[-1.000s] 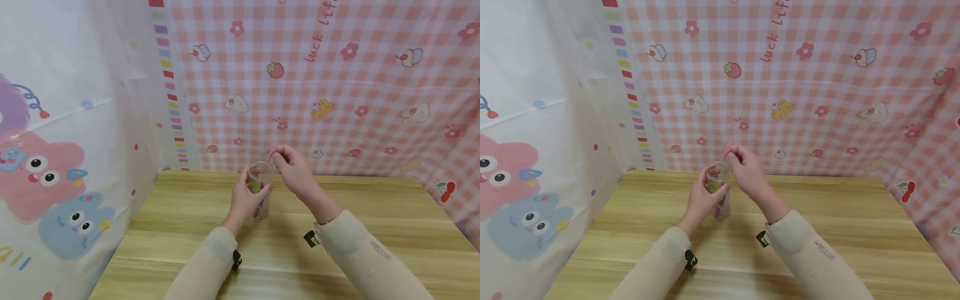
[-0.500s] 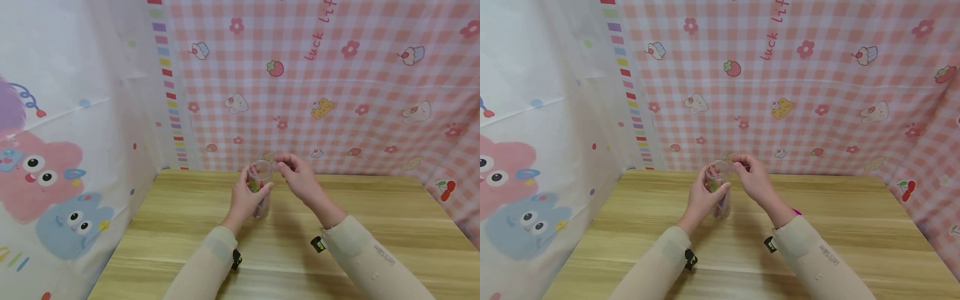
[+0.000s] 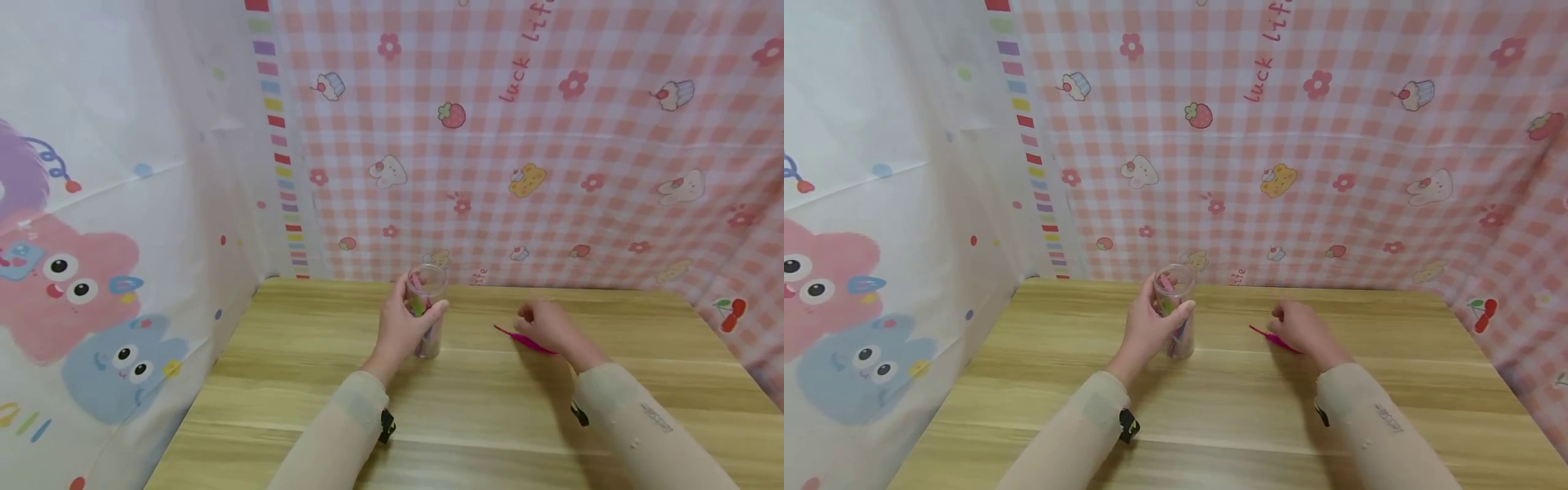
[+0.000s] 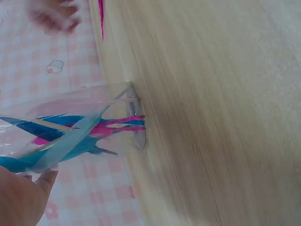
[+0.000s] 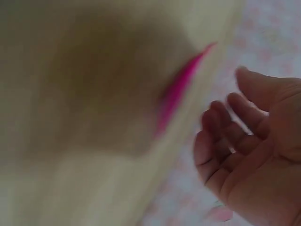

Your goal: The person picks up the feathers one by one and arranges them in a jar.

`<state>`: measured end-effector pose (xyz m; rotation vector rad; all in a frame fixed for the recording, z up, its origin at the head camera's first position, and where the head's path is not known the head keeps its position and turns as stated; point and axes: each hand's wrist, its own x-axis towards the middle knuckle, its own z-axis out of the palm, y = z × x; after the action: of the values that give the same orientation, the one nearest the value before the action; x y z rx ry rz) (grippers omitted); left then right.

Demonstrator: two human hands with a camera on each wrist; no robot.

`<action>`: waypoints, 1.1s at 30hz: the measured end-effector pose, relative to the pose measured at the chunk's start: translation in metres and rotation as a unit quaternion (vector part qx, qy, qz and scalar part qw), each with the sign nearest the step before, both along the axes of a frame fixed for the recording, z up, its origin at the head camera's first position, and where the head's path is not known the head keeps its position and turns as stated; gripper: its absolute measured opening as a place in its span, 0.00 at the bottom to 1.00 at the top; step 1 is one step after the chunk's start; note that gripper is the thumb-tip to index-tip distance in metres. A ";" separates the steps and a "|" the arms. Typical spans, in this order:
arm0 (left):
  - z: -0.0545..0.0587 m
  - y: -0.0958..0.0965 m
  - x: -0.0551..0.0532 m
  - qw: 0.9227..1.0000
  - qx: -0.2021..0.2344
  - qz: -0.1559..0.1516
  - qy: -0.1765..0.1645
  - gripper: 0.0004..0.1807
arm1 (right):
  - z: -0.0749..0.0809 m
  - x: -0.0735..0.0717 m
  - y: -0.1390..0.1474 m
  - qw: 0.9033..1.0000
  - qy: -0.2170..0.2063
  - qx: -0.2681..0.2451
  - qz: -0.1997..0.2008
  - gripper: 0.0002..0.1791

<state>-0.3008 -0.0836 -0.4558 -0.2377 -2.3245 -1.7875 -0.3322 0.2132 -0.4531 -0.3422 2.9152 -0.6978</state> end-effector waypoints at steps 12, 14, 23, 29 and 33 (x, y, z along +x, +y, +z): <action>0.003 0.000 0.001 1.000 -0.012 -0.002 0.002 0.33 | -0.017 0.004 0.024 0.993 -0.044 0.111 0.002 0.08; 0.002 0.001 0.001 1.000 -0.013 -0.001 0.000 0.32 | -0.020 0.006 0.022 0.991 -0.044 0.123 -0.001 0.05; 0.001 0.001 0.003 1.000 -0.024 0.011 0.002 0.33 | -0.031 0.010 0.016 0.990 -0.037 0.133 -0.012 0.02; 0.000 0.001 0.002 1.000 -0.026 0.002 -0.004 0.34 | -0.013 0.010 0.003 0.997 0.014 0.071 -0.015 0.06; 0.001 0.001 0.002 1.000 -0.025 0.007 -0.011 0.36 | 0.040 0.014 -0.023 0.992 0.128 0.015 -0.002 0.07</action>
<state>-0.2986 -0.0829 -0.4547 -0.2112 -2.3824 -1.7353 -0.3178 0.1902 -0.4136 -0.4547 3.1633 -0.6554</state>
